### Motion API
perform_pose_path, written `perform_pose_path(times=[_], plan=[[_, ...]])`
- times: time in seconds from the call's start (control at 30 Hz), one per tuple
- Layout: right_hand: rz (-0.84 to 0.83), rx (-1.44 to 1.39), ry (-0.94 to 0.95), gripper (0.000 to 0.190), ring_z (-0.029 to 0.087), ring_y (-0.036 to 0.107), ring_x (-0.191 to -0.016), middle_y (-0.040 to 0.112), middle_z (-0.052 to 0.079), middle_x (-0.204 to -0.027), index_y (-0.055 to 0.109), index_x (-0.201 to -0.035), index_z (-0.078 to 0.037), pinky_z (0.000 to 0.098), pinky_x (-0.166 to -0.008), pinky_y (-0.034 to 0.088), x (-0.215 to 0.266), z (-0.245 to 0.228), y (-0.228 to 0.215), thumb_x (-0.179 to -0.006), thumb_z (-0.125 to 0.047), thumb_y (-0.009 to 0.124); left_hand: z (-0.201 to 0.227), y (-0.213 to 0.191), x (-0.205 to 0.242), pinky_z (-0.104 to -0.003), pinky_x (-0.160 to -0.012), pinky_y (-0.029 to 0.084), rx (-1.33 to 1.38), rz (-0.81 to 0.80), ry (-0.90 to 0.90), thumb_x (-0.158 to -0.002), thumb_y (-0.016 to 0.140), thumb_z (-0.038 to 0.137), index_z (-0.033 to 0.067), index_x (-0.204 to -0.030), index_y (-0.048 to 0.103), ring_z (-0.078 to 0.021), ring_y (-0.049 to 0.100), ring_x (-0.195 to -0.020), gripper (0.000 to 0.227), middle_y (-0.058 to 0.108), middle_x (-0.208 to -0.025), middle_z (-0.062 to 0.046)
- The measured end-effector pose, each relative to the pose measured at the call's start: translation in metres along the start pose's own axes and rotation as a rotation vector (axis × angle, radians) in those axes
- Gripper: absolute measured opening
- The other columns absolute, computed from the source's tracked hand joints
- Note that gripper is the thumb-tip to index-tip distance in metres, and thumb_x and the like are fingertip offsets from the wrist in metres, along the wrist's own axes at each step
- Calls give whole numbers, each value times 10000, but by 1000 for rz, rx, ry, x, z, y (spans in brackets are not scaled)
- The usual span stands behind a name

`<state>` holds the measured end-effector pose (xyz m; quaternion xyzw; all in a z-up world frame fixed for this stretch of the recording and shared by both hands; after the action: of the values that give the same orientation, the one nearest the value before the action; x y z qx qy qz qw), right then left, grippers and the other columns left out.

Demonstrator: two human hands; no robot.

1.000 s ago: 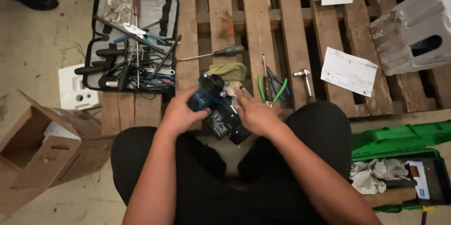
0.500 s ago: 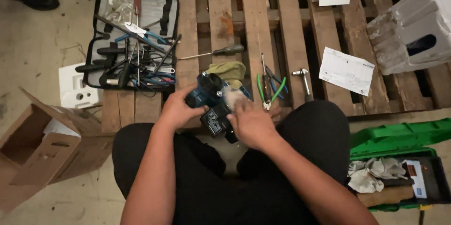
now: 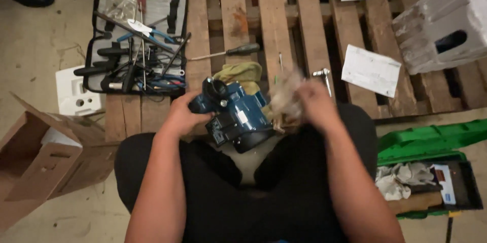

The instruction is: The person sits on the floor and uses a screwdriver to remove a cover from a blue motor. They then use a cloth to wipe the motor's exterior surfaces, turning it over to clean different sides.

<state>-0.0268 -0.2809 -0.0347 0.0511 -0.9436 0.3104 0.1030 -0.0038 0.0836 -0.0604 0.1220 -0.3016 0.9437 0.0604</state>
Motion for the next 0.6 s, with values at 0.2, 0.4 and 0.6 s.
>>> perform_pose_path(times=[0.2, 0.4, 0.6], plan=[[274, 34, 9, 186, 426, 681, -1088, 733, 169, -1109, 769, -1071, -124, 498, -938, 543, -23, -4, 23, -989, -262, 675, 13, -6, 1, -469, -1074, 481, 18, -28, 4, -585, 949, 246, 131, -1275, 711, -384, 625, -1246, 738, 718, -1266, -139], [-176, 251, -77, 518, 468, 521, -1268, 518, 94, -1472, 714, -1246, -133, 572, -1088, 446, -18, -34, 68, -1075, -463, 354, 27, -7, 9, -447, -1098, 467, 12, -60, -42, -597, 929, 278, 175, -1322, 690, -333, 603, -1296, 770, 694, -1332, -96], [-252, 357, -7, 594, 434, 542, -1259, 549, 49, -1368, 788, -976, -160, 512, -1069, 481, -24, -20, 73, -1066, -579, 376, 28, -9, 11, -476, -1106, 453, 43, -54, -38, -627, 923, 244, 138, -1341, 674, -371, 587, -1306, 763, 678, -1343, -142]])
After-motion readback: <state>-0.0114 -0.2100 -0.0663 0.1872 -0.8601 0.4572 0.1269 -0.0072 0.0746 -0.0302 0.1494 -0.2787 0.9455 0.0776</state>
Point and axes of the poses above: each hand's wrist, its own x-axis away from the middle knuckle, its own y-axis out of the palm, z = x × y, the point moved 5 cm from there along -x, towards the middle knuckle
